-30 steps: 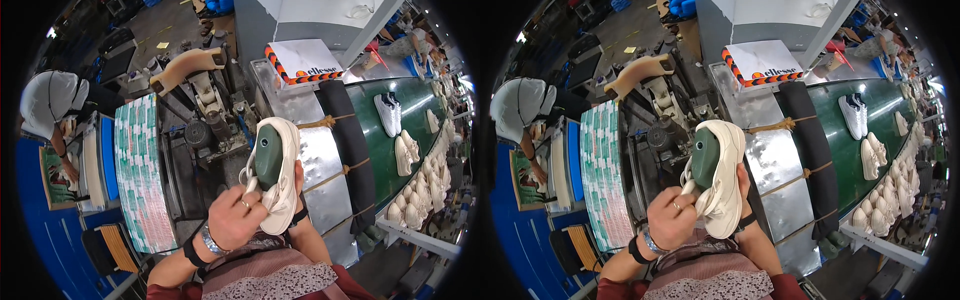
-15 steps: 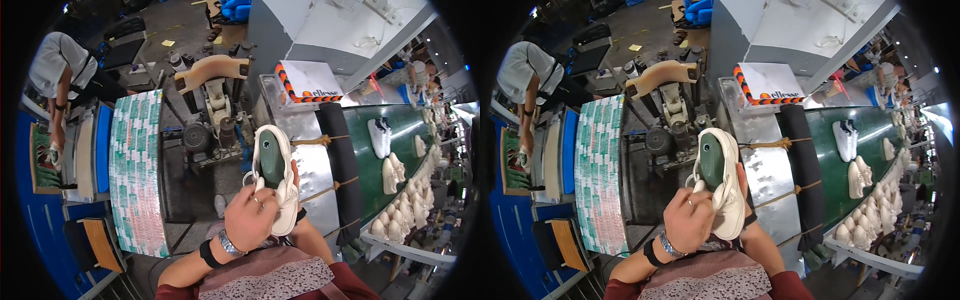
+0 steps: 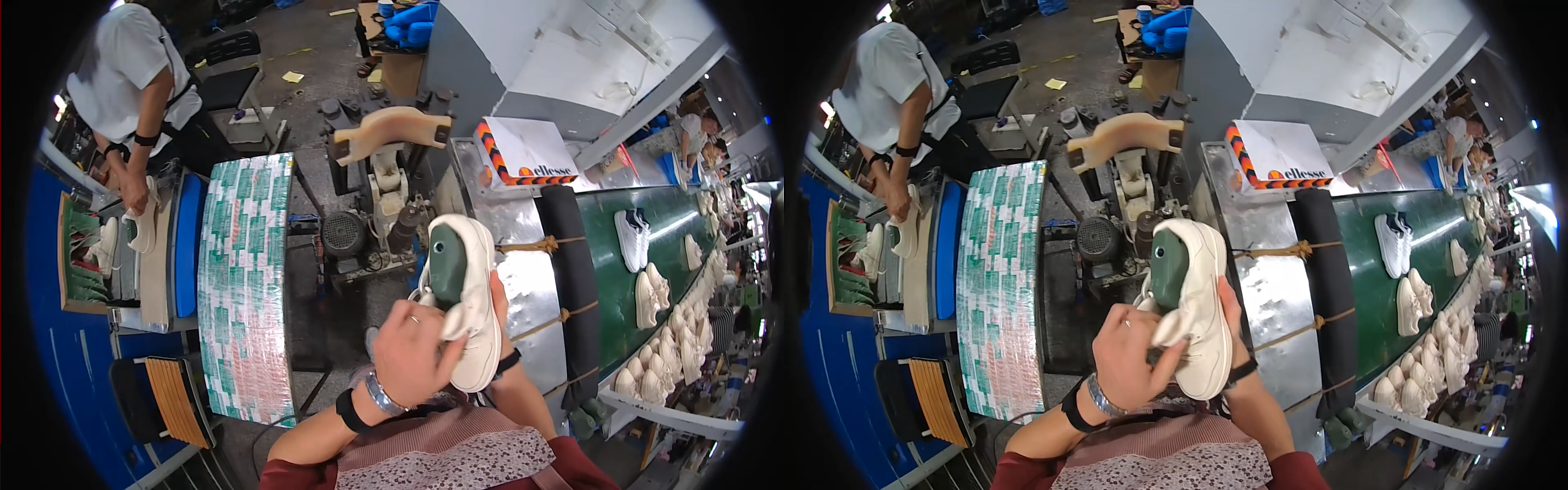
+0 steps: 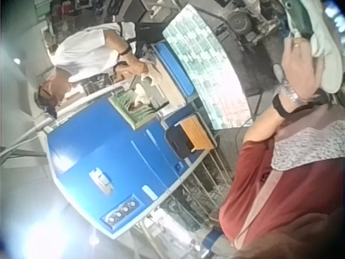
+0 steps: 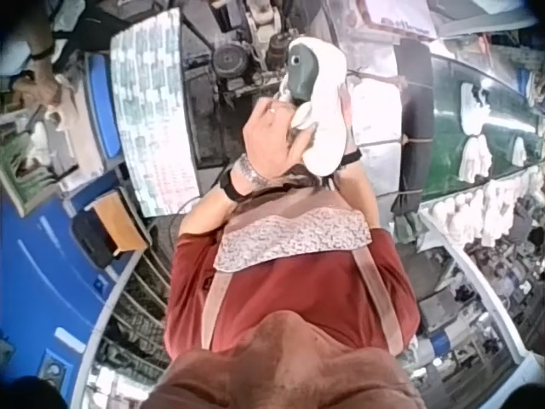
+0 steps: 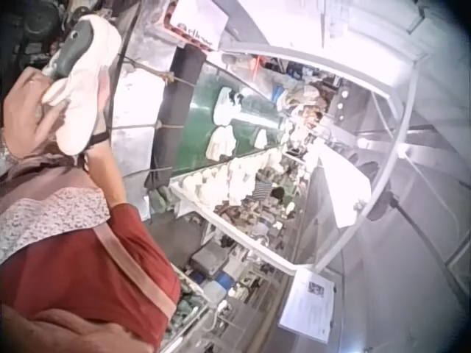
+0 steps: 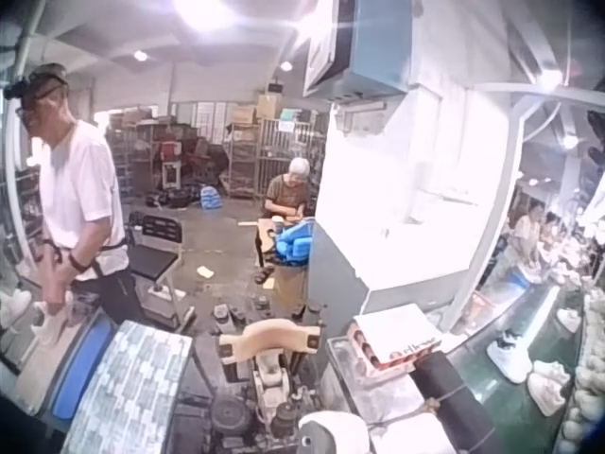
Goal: Assembling shoes by inserting lasts into uppers and processing them through machinery on a factory line.
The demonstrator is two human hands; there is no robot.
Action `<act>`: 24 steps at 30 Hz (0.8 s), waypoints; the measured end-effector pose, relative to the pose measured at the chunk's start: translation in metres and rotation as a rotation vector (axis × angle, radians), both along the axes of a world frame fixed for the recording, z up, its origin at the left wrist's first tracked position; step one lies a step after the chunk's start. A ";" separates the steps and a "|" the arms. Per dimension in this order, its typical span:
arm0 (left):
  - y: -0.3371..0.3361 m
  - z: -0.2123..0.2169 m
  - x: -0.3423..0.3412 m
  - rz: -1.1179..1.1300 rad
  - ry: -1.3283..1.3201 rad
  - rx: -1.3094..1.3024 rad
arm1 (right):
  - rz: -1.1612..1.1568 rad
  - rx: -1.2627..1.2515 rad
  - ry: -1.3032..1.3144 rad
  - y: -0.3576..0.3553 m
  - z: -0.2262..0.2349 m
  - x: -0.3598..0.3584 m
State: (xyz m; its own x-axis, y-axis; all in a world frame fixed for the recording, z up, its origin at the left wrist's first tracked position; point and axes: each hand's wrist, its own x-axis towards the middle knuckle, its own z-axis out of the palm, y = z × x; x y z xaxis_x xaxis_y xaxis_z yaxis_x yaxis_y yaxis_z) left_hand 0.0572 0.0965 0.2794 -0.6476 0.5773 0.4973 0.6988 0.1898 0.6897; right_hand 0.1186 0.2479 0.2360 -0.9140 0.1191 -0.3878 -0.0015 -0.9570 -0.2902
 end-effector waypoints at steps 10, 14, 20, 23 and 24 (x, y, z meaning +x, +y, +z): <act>0.036 -0.124 -0.073 -0.052 -0.936 0.258 | -0.101 1.087 -0.212 0.036 -0.007 -0.049; 0.044 -0.153 -0.083 -0.006 -0.935 0.429 | -0.079 1.795 -0.147 0.046 -0.005 -0.080; 0.051 -0.183 -0.058 -0.072 -1.469 0.584 | 0.063 2.268 -0.254 0.007 0.026 -0.097; 0.054 -0.196 -0.063 -0.185 -1.676 0.688 | 0.119 2.426 -0.286 -0.001 0.031 -0.121; 0.056 -0.199 -0.061 -0.208 -1.673 0.679 | 0.175 2.448 -0.267 0.002 0.033 -0.122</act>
State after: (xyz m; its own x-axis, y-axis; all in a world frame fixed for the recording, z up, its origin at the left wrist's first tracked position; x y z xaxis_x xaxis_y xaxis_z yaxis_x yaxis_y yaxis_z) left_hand -0.0037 0.1529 0.0805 -0.6078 0.7014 -0.3722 -0.7617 -0.3825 0.5230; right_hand -0.0030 0.2501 0.2690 -0.9372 0.2888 0.1955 0.2070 0.9118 -0.3546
